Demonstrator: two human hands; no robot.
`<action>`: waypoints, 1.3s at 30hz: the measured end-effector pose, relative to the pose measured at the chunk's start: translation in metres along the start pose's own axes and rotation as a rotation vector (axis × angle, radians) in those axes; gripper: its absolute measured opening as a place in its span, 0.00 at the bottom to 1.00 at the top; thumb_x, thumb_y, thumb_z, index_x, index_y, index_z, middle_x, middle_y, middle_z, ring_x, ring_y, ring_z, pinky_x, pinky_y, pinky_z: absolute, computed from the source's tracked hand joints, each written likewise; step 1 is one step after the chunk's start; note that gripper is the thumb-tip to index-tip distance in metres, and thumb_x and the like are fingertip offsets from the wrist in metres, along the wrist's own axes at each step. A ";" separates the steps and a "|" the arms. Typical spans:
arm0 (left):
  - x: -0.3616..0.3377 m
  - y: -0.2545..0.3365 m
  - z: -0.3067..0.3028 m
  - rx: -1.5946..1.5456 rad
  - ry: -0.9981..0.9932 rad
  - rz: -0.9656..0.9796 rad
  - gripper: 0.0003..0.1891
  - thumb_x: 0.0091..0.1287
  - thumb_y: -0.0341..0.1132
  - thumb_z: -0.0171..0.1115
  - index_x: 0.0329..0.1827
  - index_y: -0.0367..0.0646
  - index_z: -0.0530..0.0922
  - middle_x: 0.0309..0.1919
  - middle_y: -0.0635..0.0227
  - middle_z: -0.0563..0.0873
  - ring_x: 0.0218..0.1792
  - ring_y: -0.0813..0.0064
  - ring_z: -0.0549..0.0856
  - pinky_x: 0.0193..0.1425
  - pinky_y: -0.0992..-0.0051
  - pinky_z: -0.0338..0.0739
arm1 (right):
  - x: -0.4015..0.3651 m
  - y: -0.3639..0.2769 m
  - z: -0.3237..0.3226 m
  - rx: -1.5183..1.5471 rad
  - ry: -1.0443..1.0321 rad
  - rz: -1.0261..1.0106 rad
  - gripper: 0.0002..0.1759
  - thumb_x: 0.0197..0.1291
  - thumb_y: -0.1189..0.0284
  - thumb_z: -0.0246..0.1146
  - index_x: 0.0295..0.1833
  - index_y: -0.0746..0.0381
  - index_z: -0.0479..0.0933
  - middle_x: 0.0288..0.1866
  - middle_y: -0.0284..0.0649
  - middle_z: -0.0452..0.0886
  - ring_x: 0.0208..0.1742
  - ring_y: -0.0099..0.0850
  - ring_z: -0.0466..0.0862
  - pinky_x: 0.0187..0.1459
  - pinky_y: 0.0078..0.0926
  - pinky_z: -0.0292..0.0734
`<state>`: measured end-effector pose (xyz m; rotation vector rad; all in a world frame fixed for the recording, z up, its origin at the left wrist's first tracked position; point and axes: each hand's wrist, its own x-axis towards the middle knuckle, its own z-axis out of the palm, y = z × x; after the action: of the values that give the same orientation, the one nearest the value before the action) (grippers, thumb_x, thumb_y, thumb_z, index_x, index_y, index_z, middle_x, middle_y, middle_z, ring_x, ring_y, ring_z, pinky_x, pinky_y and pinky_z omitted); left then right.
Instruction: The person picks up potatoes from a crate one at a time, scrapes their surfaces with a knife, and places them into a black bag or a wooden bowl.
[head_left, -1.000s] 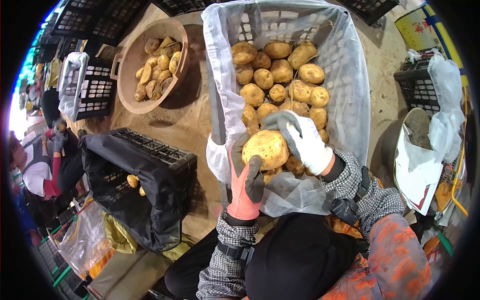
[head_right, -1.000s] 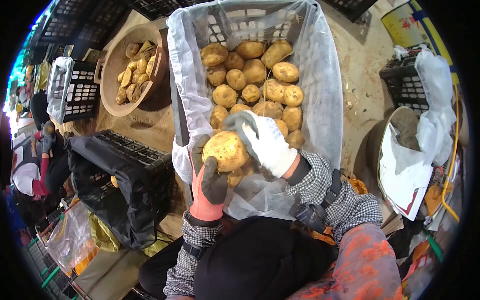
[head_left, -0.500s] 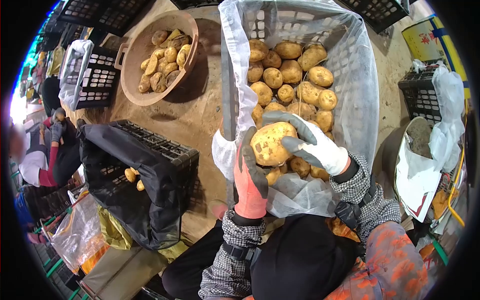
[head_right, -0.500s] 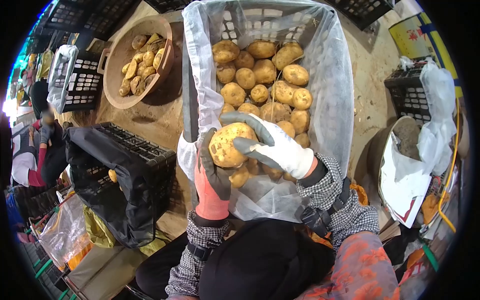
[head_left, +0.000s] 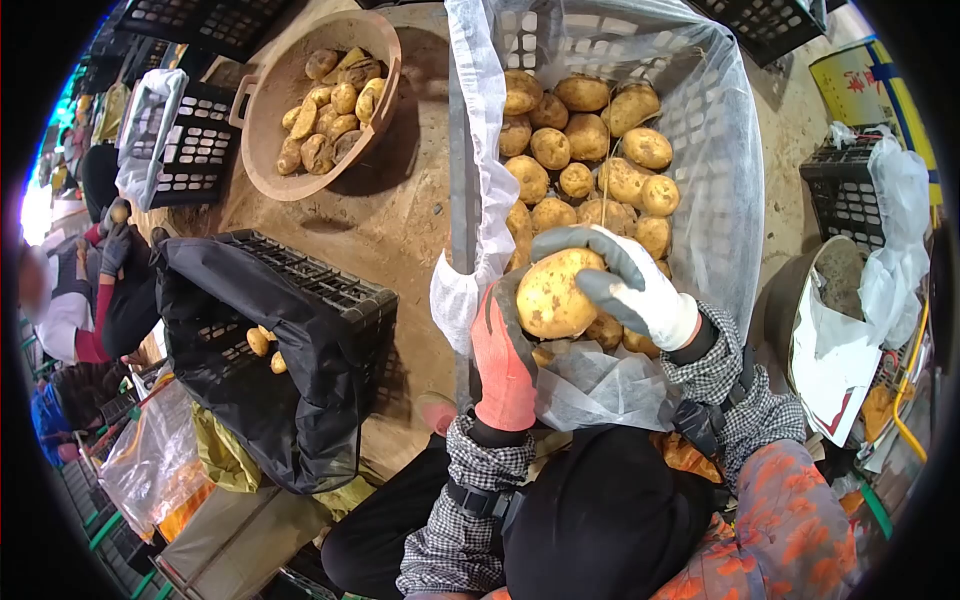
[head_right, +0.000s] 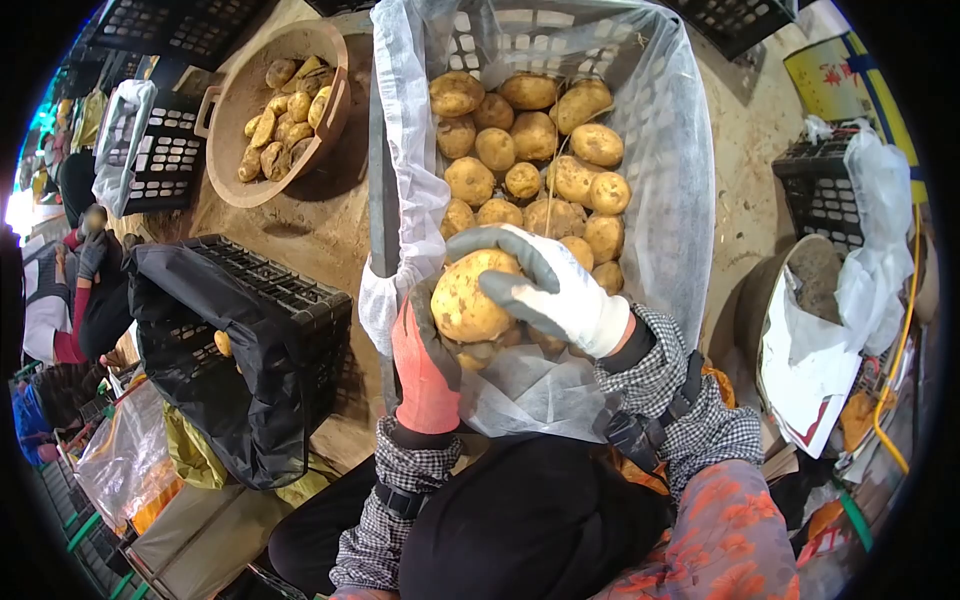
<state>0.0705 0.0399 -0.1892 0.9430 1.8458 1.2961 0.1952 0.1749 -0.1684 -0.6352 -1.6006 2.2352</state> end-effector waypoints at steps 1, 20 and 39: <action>0.001 0.002 0.003 -0.254 0.031 -0.170 0.21 0.77 0.44 0.45 0.57 0.33 0.74 0.50 0.54 0.82 0.46 0.69 0.85 0.48 0.71 0.82 | 0.002 0.004 -0.003 -0.001 0.000 0.000 0.24 0.66 0.62 0.58 0.61 0.66 0.72 0.56 0.44 0.78 0.58 0.34 0.77 0.63 0.32 0.69; 0.004 0.035 0.007 -0.440 -0.012 -0.293 0.24 0.75 0.39 0.50 0.69 0.33 0.64 0.64 0.54 0.71 0.63 0.67 0.73 0.67 0.71 0.67 | -0.003 0.019 -0.031 -0.764 0.038 -0.207 0.21 0.68 0.70 0.51 0.65 0.65 0.68 0.59 0.51 0.76 0.60 0.47 0.77 0.62 0.37 0.71; -0.054 -0.001 -0.198 -0.925 0.708 0.147 0.28 0.71 0.39 0.58 0.71 0.39 0.64 0.70 0.55 0.68 0.69 0.58 0.69 0.64 0.67 0.75 | 0.015 0.028 -0.044 -0.367 0.350 -0.052 0.23 0.69 0.58 0.53 0.60 0.63 0.73 0.47 0.39 0.81 0.41 0.24 0.81 0.43 0.21 0.77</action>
<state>-0.0702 -0.0971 -0.1298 0.1003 1.3127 2.4688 0.2054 0.2088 -0.2097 -1.0028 -1.8206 1.6847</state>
